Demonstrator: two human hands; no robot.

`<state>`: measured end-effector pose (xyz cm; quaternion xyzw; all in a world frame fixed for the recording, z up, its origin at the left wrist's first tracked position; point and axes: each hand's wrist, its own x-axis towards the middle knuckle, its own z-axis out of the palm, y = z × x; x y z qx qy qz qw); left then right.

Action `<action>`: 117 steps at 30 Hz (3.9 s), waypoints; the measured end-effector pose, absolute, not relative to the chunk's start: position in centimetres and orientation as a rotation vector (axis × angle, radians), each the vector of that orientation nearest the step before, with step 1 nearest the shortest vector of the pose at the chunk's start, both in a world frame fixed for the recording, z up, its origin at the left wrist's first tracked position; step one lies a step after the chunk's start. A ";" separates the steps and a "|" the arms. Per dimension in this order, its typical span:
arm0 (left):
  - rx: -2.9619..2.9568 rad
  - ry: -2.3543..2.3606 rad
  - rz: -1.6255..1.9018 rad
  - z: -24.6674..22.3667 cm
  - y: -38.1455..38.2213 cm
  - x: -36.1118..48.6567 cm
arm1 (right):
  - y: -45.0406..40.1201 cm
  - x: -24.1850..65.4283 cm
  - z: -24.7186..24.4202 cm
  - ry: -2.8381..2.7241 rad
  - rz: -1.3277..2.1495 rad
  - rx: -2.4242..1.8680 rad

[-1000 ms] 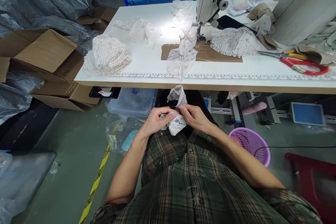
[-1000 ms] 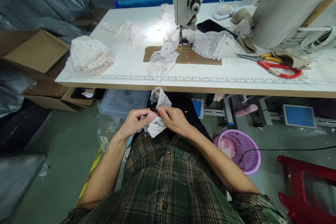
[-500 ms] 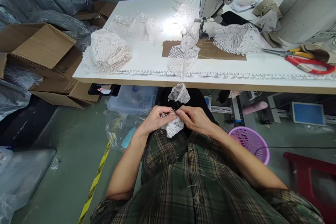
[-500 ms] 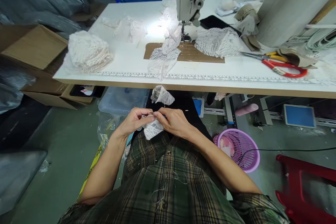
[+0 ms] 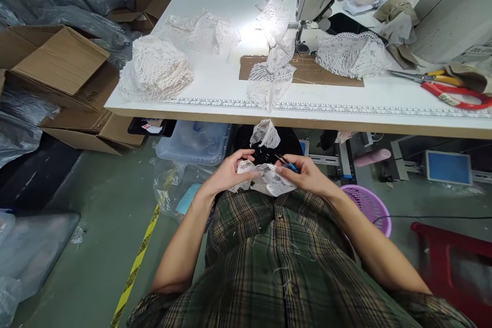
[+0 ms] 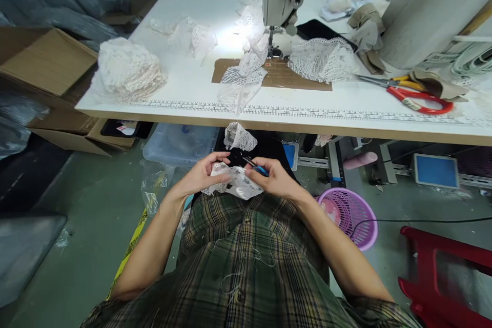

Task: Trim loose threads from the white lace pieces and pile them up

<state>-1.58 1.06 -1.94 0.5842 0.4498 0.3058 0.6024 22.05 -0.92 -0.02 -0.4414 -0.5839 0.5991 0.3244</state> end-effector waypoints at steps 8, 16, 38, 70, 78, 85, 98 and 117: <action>1.623 1.282 0.495 -1.8 1.3 -3.2 | 0.6 25.2 1.1 -1.463 1.175 -1.275; 1.667 1.259 0.378 2.7 0.2 -2.0 | 1.3 22.2 0.0 -1.520 0.958 -1.187; 1.793 0.824 0.794 4.1 -0.2 -0.9 | -0.7 18.8 1.0 -1.552 1.275 -0.977; 1.798 1.364 0.768 -1.2 1.4 -3.8 | -0.2 19.7 -2.6 -1.529 0.960 -1.349; 2.008 1.395 1.065 0.5 2.6 2.3 | 1.7 18.8 1.1 -1.421 0.861 -1.257; 2.141 1.325 1.258 2.3 1.9 2.1 | 1.9 18.0 2.6 -1.480 0.813 -1.258; 1.234 0.779 0.829 3.1 -1.0 -0.4 | -4.2 19.6 3.2 -1.723 1.240 -0.948; 1.164 1.119 0.787 3.7 -1.3 -1.1 | -0.8 17.7 1.2 -1.835 1.134 -1.241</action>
